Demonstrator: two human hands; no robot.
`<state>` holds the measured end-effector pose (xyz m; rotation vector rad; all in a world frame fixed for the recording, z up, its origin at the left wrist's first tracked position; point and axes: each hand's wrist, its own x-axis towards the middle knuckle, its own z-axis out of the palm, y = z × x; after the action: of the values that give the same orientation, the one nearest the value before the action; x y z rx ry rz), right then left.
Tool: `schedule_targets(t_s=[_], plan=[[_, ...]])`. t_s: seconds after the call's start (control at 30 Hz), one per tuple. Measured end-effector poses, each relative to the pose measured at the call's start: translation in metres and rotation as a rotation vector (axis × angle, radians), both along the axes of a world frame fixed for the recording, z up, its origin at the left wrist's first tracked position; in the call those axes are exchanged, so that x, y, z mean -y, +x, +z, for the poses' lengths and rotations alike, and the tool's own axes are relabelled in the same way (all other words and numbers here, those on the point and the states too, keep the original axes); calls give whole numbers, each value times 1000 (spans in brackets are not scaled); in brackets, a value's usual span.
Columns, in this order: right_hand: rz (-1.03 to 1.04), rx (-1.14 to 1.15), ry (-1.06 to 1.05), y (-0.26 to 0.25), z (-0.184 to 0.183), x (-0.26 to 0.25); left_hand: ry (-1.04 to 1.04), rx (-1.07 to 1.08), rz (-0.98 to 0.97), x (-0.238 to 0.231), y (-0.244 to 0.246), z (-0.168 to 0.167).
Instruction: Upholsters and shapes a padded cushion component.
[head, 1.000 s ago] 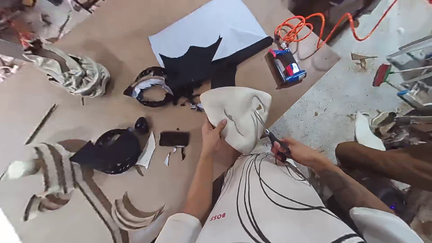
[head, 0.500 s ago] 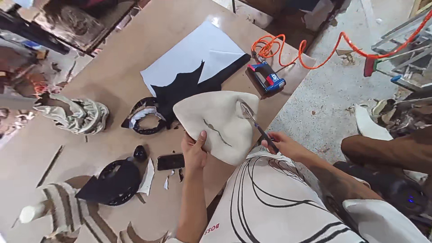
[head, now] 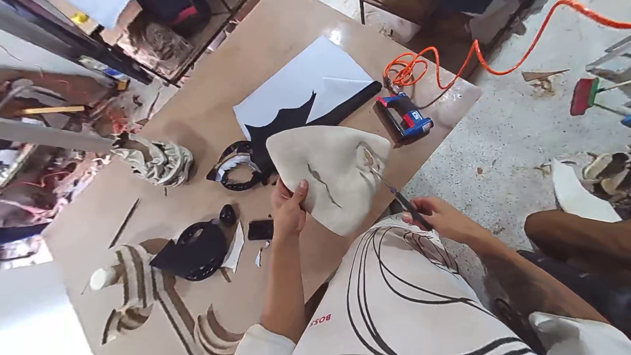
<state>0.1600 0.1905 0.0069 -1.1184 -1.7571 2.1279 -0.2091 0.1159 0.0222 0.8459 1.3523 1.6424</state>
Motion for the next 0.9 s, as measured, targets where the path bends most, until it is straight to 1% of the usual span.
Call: schedule_targets(t_s=[0.1, 0.27, 0.4, 0.57, 0.6, 0.67, 0.77, 0.83, 0.9], plan=[[36, 16, 61, 3, 1, -8, -10, -9, -57, -3, 1, 4], [53, -17, 48, 10, -1, -9, -50, 8, -98, -1, -1, 10], [75, -57, 39, 16, -1, -6, -35, 13, -128, -2, -5, 14], [88, -92, 33, 28, -2, -1, -18, -12, -91, -3, -10, 17], [94, -70, 62, 31, -1, -1, -12, -19, -90, -2, -11, 17], [118, 42, 211, 40, 9, -7, -6, -49, -110, -6, -14, 22], [213, 231, 478, 52, 41, -30, -118, -188, -172, -16, -16, 39], [367, 338, 528, 59, 62, -48, -194, -289, -275, -21, -16, 54], [493, 404, 552, 59, 78, -68, -148, -339, -447, -35, -14, 65]])
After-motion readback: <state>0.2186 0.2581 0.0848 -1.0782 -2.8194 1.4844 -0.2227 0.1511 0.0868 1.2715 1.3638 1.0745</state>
